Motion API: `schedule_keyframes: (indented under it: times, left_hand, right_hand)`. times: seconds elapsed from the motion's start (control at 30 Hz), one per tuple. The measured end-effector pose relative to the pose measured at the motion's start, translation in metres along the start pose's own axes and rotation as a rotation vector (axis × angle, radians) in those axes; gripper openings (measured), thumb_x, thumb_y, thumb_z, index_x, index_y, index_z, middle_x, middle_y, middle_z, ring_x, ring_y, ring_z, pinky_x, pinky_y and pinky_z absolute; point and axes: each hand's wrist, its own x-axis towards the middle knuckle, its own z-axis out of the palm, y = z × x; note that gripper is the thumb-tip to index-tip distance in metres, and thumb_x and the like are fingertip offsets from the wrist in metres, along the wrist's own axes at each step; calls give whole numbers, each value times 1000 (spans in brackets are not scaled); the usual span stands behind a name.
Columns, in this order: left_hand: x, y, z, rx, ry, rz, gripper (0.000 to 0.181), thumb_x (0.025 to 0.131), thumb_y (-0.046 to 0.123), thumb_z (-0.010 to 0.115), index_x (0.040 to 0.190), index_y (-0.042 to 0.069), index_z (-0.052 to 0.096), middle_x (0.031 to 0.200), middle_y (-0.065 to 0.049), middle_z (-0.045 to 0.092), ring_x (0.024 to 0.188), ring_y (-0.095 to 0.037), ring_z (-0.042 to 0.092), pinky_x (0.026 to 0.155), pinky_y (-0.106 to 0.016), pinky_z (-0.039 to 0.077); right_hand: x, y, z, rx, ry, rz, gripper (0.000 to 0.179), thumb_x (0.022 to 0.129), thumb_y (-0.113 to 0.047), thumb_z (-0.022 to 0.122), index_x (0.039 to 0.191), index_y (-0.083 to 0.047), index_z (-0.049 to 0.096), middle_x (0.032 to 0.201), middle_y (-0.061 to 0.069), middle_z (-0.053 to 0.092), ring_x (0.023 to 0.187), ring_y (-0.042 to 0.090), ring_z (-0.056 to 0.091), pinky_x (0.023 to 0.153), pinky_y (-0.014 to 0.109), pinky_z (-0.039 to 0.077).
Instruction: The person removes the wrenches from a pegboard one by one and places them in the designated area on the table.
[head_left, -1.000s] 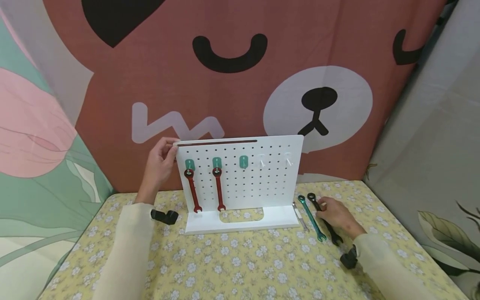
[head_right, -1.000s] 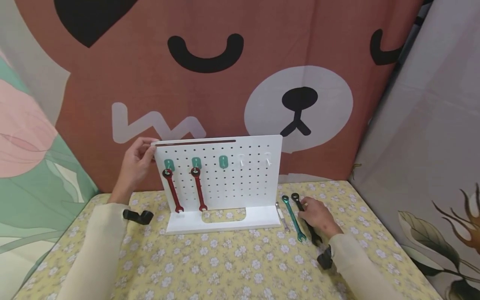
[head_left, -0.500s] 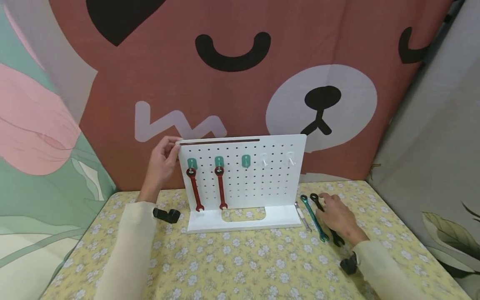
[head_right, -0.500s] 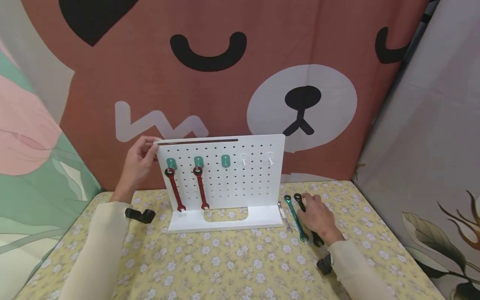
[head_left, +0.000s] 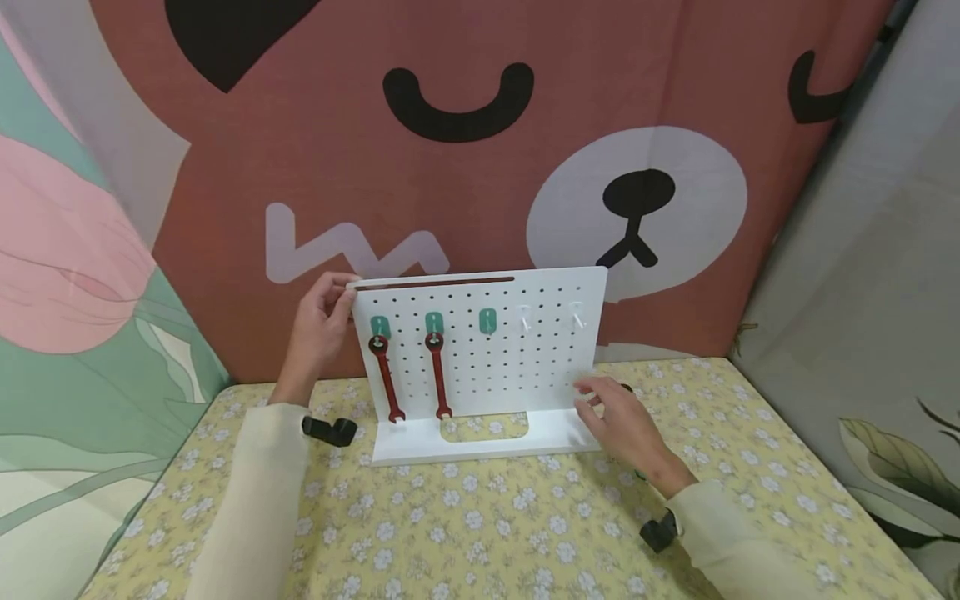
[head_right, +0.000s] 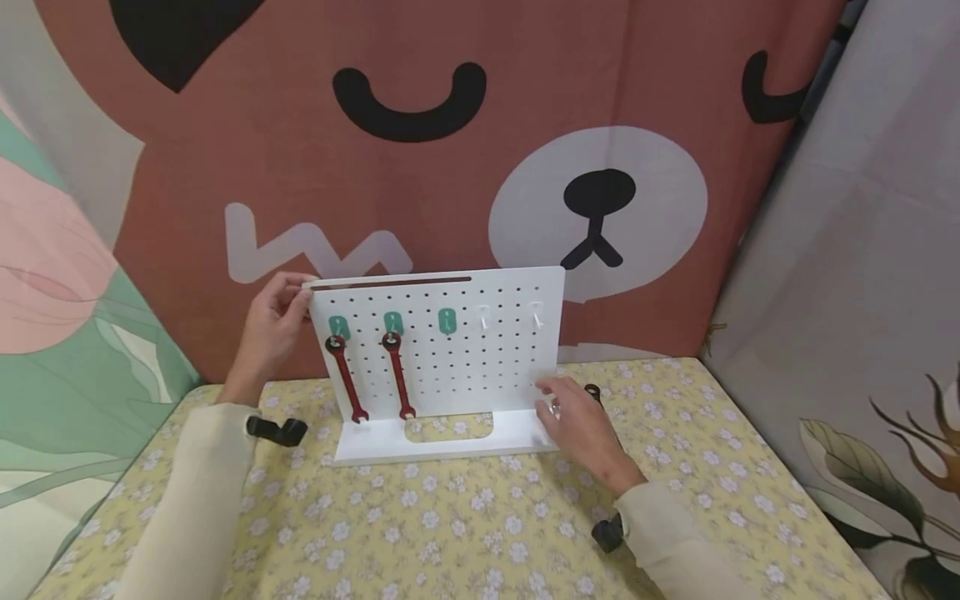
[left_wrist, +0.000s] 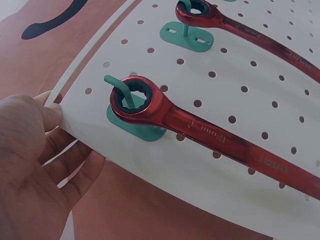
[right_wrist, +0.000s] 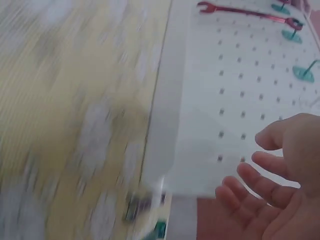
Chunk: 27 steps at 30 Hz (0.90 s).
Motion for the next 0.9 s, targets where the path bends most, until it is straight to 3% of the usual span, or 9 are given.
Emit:
schedule_keyframes:
  times: [0.27, 0.9]
  left_hand:
    - [-1, -1, 1, -18, 1, 4, 28, 111, 20, 49, 132, 3, 59, 113, -20, 65, 95, -25, 64, 76, -20, 54]
    - [-2, -3, 1, -29, 10, 13, 29, 111, 20, 50, 132, 3, 59, 111, -20, 65, 94, -24, 63, 76, -20, 53]
  right_hand:
    - [13, -31, 24, 163, 16, -72, 31, 103, -13, 65, 132, -2, 66, 130, 12, 66, 104, 25, 68, 79, 38, 58]
    - [37, -92, 84, 425, -72, -78, 30, 105, -11, 61, 134, -4, 65, 125, 8, 68, 108, 23, 67, 84, 32, 57]
